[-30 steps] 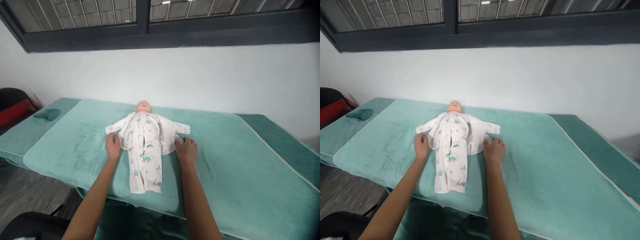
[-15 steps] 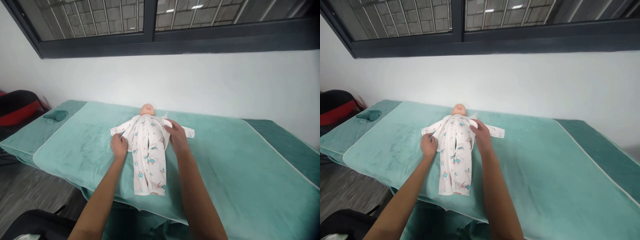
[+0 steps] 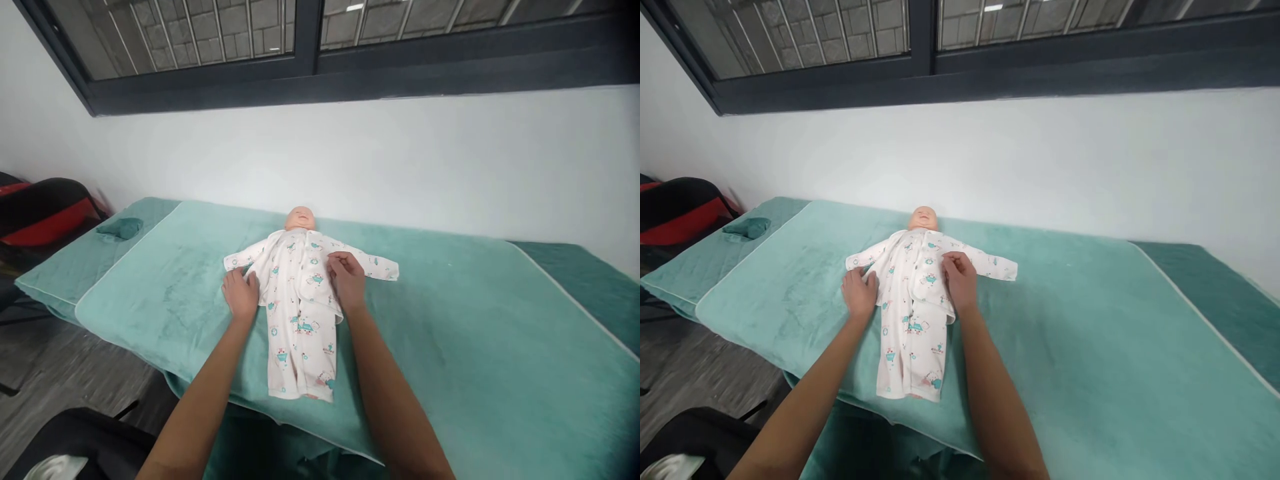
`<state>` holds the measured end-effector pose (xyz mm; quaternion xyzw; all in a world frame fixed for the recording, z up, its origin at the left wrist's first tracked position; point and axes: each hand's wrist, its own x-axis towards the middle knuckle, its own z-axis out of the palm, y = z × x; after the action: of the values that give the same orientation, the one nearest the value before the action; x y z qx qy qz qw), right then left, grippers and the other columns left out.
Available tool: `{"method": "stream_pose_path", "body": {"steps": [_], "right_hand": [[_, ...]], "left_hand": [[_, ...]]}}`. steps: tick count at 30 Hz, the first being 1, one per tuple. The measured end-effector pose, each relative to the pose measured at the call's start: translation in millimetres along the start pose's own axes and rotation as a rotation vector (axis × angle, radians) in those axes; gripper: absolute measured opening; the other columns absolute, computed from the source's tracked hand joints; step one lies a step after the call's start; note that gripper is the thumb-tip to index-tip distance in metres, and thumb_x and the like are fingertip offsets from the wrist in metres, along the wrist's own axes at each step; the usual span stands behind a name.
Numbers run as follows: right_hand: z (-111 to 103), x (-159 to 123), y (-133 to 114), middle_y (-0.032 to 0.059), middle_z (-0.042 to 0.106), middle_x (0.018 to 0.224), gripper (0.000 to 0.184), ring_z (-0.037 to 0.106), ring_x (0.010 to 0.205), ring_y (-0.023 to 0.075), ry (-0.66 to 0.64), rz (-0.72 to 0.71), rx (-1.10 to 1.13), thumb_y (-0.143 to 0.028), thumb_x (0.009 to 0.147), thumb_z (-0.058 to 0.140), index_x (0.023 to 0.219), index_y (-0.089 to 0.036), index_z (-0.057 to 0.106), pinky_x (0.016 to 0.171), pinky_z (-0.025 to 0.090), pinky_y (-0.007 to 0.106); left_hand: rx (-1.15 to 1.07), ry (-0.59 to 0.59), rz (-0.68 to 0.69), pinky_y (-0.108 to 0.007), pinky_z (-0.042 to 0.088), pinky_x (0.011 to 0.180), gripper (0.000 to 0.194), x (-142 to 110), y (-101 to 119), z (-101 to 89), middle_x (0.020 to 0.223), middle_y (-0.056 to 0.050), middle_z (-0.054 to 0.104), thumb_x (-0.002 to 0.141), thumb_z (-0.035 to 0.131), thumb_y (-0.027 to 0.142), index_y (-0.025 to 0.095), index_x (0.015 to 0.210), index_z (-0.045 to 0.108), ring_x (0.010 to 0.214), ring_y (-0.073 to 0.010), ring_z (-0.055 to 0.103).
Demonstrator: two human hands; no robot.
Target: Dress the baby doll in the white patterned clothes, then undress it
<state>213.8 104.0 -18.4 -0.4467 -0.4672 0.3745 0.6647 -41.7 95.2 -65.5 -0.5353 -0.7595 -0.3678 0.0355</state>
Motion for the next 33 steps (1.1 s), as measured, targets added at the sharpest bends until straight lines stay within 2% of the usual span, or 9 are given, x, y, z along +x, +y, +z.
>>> {"method": "stream_pose_path", "body": {"steps": [2,5,7,10,15,20,23,28,33], "right_hand": [[6.9,-4.3,3.7,0.0025,0.066,0.088,0.012,0.062,0.085,0.0196,-0.008,-0.152,-0.135,-0.036,0.088,0.063,0.09,-0.024,0.067,0.08,0.052,0.036],[9.6,-7.2,0.5,0.007,0.068,0.119,0.017,0.059,0.119,0.0246,-0.126,-0.355,-0.257,-0.035,0.094,0.058,0.102,-0.026,0.069,0.106,0.045,0.046],[9.0,-6.9,-1.3,0.0063,0.065,0.133,0.021,0.052,0.133,0.0252,-0.219,-0.396,-0.293,-0.036,0.096,0.057,0.112,-0.028,0.069,0.115,0.038,0.05],[7.9,-5.4,-0.7,0.0049,0.06,0.143,0.027,0.043,0.144,0.0251,-0.329,-0.374,-0.313,-0.039,0.097,0.057,0.121,-0.03,0.067,0.122,0.03,0.053],[6.6,-4.4,1.1,0.0034,0.056,0.149,0.033,0.035,0.149,0.0254,-0.385,-0.311,-0.291,-0.045,0.097,0.058,0.126,-0.032,0.065,0.125,0.025,0.053],[6.1,-5.5,0.5,0.0027,0.055,0.15,0.032,0.035,0.15,0.0241,-0.387,-0.303,-0.291,-0.045,0.097,0.058,0.126,-0.032,0.065,0.126,0.025,0.052],[6.3,-6.0,-0.2,0.0026,0.055,0.149,0.032,0.035,0.149,0.0239,-0.386,-0.294,-0.289,-0.045,0.097,0.058,0.125,-0.032,0.066,0.125,0.026,0.051],[6.1,-5.4,-0.2,0.0032,0.056,0.149,0.03,0.037,0.148,0.0242,-0.39,-0.296,-0.284,-0.044,0.097,0.059,0.123,-0.031,0.066,0.124,0.027,0.051],[5.4,-4.0,0.0,0.0026,0.057,0.148,0.03,0.038,0.148,0.0247,-0.392,-0.296,-0.289,-0.043,0.097,0.059,0.124,-0.032,0.066,0.124,0.027,0.052]], "left_hand": [[0.016,0.05,-0.032,-0.051,0.042,0.1,0.042,-5.1,0.3,-5.4,0.123,-0.018,0.061,0.093,0.055,0.041,0.013,0.124,0.059,0.119,-0.0355,0.054],[-0.009,0.062,-0.102,-0.049,0.042,0.1,0.047,-18.2,-0.8,-15.6,0.116,-0.016,0.062,0.092,0.056,0.048,0.013,0.123,0.058,0.114,-0.0331,0.057],[-0.027,0.01,-0.124,-0.049,0.042,0.1,0.048,-28.8,-0.7,-21.8,0.103,-0.01,0.065,0.091,0.058,0.051,0.014,0.122,0.058,0.105,-0.0306,0.06],[-0.04,-0.061,-0.102,-0.051,0.039,0.101,0.046,-41.4,1.5,-27.4,0.09,-0.005,0.067,0.09,0.06,0.05,0.016,0.12,0.058,0.098,-0.029,0.062],[-0.115,-0.095,-0.053,-0.053,0.037,0.102,0.032,-46.2,0.7,-27.4,0.088,-0.005,0.07,0.09,0.059,0.038,0.019,0.115,0.06,0.096,-0.0285,0.065],[-0.278,-0.01,-0.089,-0.046,0.046,0.093,0.024,-45.8,-5.8,-24.9,0.091,-0.007,0.07,0.094,0.047,0.027,0.02,0.114,0.059,0.088,-0.0251,0.066],[-0.189,-0.021,-0.084,-0.048,0.046,0.094,0.026,-46.7,-4.1,-24.8,0.099,-0.009,0.069,0.095,0.052,0.033,0.019,0.115,0.058,0.097,-0.0283,0.065],[0.065,-0.002,-0.038,-0.054,0.041,0.102,0.045,-50.1,4.3,-26.6,0.127,-0.019,0.061,0.089,0.065,0.038,0.013,0.125,0.055,0.124,-0.0377,0.052],[0.085,-0.016,-0.054,-0.055,0.038,0.106,0.042,-56.4,7.8,-28.5,0.123,-0.018,0.061,0.087,0.065,0.033,0.013,0.123,0.055,0.126,-0.0367,0.05]]}}
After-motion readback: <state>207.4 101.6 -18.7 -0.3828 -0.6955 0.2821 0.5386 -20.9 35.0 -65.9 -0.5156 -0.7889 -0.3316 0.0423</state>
